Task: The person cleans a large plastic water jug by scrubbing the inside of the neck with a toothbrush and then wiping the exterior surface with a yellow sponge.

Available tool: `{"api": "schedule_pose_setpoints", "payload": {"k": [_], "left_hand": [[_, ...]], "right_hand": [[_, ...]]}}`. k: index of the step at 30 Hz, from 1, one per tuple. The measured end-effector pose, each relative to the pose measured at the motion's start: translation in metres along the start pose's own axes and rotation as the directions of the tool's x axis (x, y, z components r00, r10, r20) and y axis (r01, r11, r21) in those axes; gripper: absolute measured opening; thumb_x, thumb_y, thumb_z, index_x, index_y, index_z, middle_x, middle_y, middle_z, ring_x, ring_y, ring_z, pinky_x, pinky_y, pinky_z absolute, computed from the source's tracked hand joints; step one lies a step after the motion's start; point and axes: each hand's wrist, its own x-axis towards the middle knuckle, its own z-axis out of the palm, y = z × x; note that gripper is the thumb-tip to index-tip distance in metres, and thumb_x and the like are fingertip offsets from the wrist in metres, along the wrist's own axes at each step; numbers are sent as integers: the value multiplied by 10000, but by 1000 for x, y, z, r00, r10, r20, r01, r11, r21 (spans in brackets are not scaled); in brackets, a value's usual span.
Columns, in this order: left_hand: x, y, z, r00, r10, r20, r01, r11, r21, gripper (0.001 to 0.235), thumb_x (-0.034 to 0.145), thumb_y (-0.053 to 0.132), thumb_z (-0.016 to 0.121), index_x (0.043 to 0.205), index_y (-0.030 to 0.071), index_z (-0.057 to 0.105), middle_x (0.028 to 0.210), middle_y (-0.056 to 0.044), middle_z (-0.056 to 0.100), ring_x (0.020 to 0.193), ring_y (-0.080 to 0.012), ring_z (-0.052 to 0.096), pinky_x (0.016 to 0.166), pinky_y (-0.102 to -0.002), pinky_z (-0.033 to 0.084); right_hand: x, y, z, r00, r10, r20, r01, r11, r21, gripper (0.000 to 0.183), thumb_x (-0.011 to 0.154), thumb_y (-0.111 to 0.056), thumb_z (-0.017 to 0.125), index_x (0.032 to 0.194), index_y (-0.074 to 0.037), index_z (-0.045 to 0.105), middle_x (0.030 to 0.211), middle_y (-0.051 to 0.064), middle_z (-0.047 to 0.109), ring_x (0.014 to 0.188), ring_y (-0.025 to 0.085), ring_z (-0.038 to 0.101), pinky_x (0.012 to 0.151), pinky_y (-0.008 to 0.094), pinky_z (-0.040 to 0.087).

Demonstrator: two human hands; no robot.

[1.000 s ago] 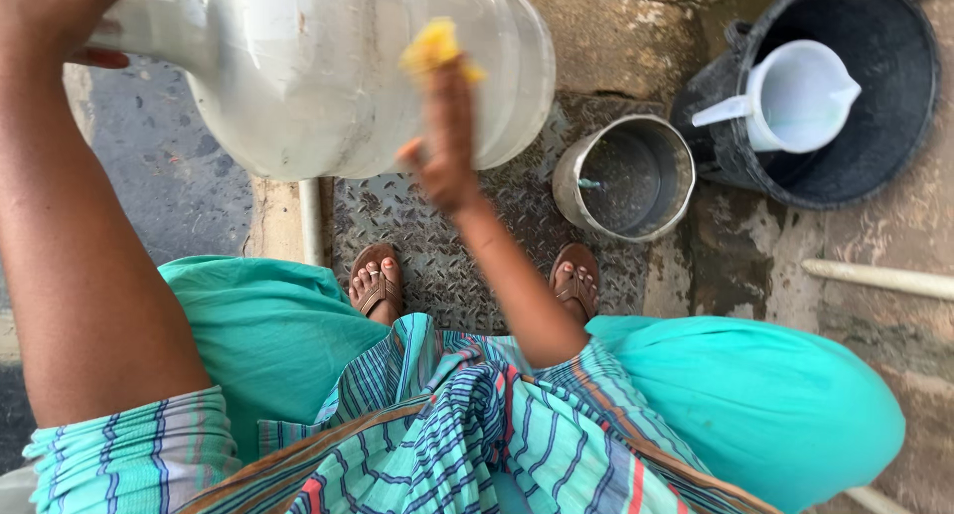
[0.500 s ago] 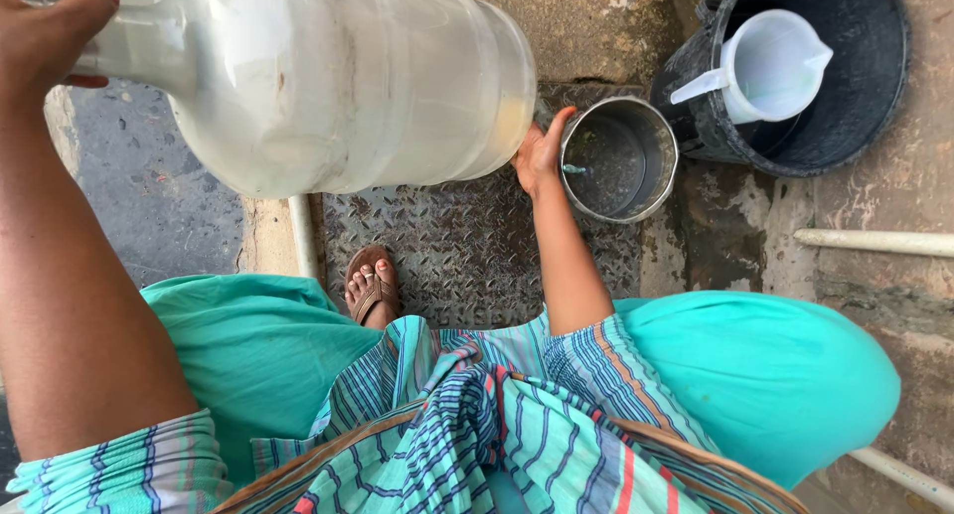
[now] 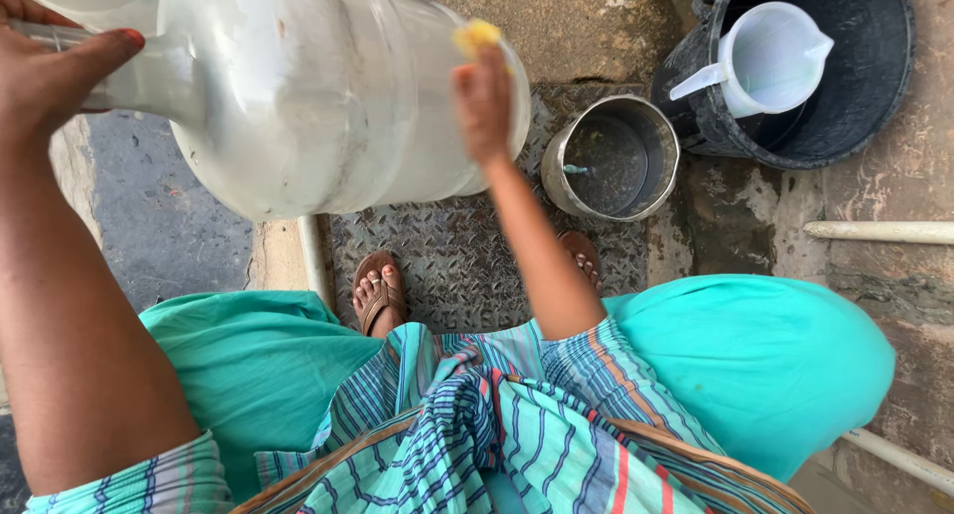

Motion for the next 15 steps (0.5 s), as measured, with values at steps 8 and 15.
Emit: {"api": "schedule_pose_setpoints", "payload": {"k": [8, 15], "left_hand": [[-7, 17, 17, 983, -101, -152, 83, 989, -123, 427, 942, 223, 835, 1179, 43, 529, 1107, -194, 741, 901, -253, 805, 659, -363, 629], [-1, -1, 14, 986, -26, -168, 6, 993, -116, 390, 921, 166, 807, 1151, 12, 532, 1104, -201, 735, 889, -239, 797, 672, -352, 640]], "right_hand": [[-78, -104, 39, 949, -311, 60, 309, 950, 41, 887, 1023, -791, 180, 1676, -195, 113, 1746, 46, 145, 1603, 237, 100, 1333, 493, 58], [-49, 73, -5, 966, 238, -103, -241, 970, -13, 883, 1067, -712, 165, 1686, -82, 189, 1776, 151, 156, 1650, 312, 79, 1351, 554, -27]]}}
